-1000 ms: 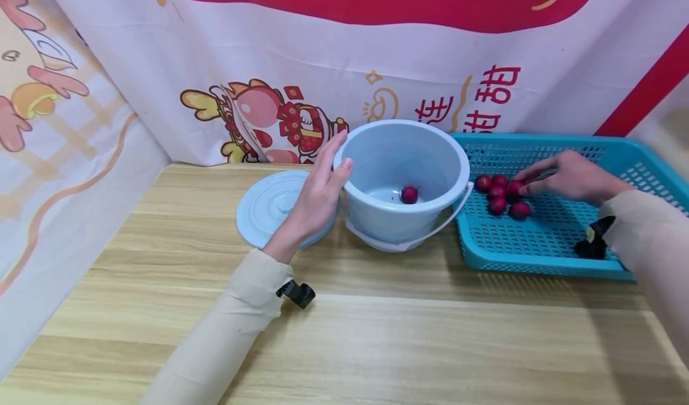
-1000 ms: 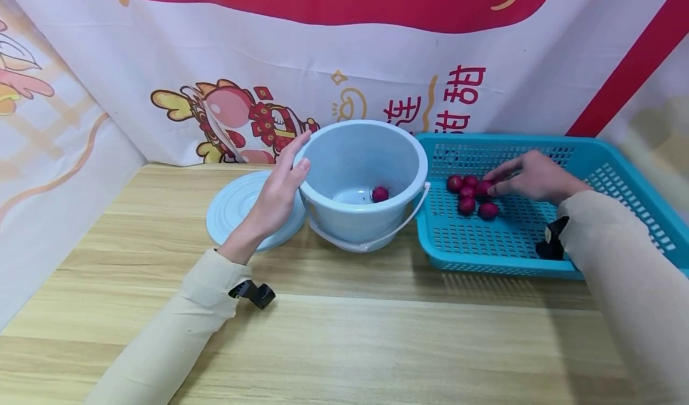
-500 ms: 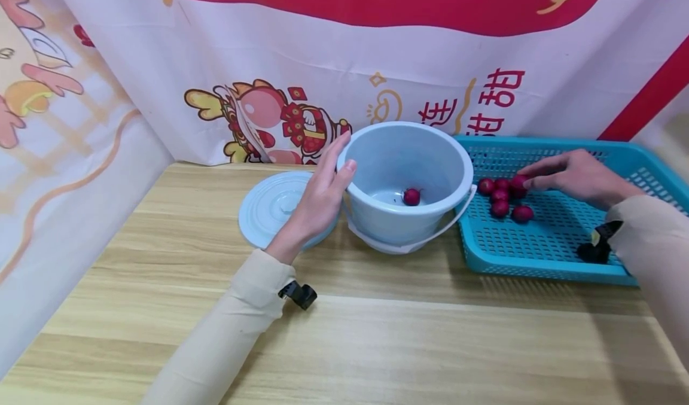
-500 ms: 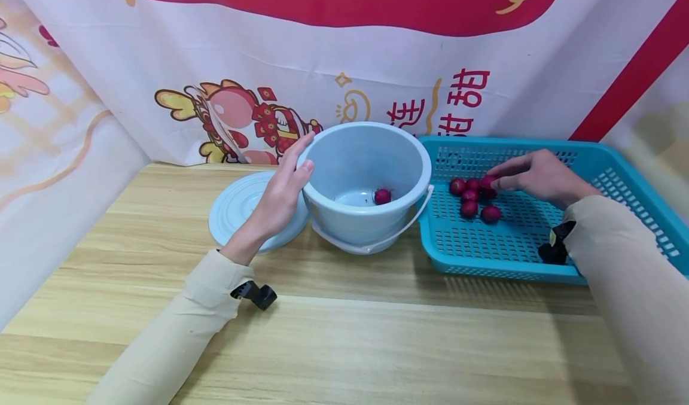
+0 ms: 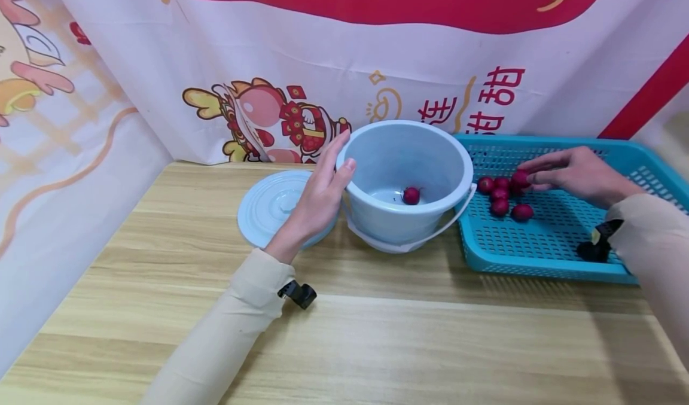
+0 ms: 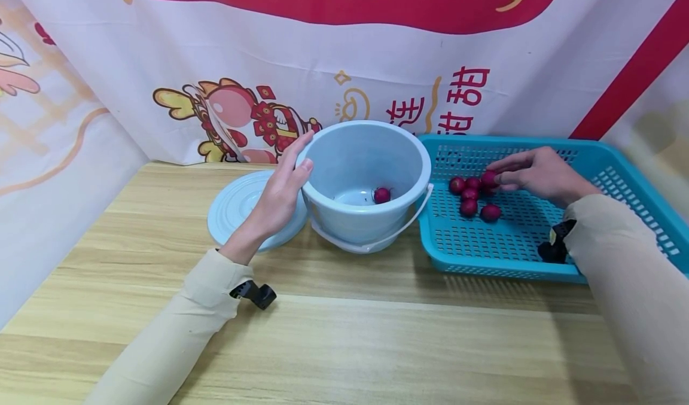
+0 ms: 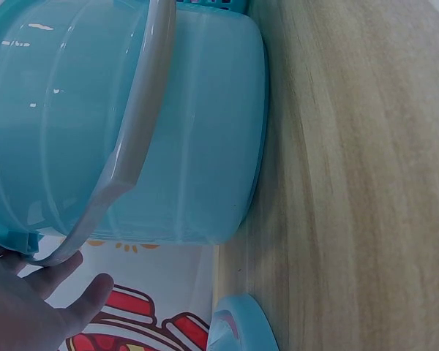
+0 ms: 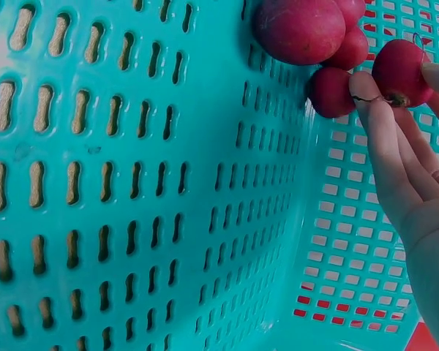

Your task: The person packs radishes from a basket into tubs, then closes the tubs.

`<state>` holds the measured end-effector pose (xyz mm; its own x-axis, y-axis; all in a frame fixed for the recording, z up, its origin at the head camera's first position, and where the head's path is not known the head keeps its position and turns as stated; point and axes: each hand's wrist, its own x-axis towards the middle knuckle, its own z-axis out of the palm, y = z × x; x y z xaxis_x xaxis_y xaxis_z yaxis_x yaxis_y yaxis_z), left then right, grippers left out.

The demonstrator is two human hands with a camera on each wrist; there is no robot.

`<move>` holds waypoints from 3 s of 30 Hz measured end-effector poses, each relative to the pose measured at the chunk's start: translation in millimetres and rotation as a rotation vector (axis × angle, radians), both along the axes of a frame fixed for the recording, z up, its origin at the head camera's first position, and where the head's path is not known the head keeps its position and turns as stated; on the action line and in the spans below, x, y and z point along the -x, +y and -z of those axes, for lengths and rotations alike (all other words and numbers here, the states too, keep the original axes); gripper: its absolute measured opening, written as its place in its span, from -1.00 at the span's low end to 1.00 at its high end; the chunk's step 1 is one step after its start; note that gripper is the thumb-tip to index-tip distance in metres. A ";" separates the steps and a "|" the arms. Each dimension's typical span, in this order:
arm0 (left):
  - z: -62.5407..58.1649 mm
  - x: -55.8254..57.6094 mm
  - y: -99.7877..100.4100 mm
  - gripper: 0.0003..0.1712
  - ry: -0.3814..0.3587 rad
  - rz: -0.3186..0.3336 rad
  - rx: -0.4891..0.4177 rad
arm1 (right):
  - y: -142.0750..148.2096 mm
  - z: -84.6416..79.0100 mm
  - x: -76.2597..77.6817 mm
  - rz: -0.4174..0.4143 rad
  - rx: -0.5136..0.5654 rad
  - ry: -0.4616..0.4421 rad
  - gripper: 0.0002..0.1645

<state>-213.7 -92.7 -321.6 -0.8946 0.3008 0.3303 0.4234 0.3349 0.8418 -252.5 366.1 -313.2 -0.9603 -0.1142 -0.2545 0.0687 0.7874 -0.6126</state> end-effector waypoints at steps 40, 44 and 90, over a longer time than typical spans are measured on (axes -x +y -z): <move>-1.0 0.3 1.6 -0.35 -0.022 -0.011 0.001 | -108.7 -73.5 -8.7 0.042 0.282 0.448 -0.37; -4.6 -3.0 2.5 -0.35 -0.027 -0.006 0.000 | -126.2 -77.1 -10.3 -0.018 0.253 0.488 -0.39; -0.5 -0.1 1.6 -0.36 -0.016 -0.005 -0.015 | -183.6 -52.1 -1.5 -0.348 0.020 0.638 -0.53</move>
<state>-213.6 -91.2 -321.1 -0.9015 0.2911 0.3202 0.4079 0.3243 0.8535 -251.0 182.5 -261.2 -0.8283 -0.4385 0.3488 -0.5591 0.6868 -0.4645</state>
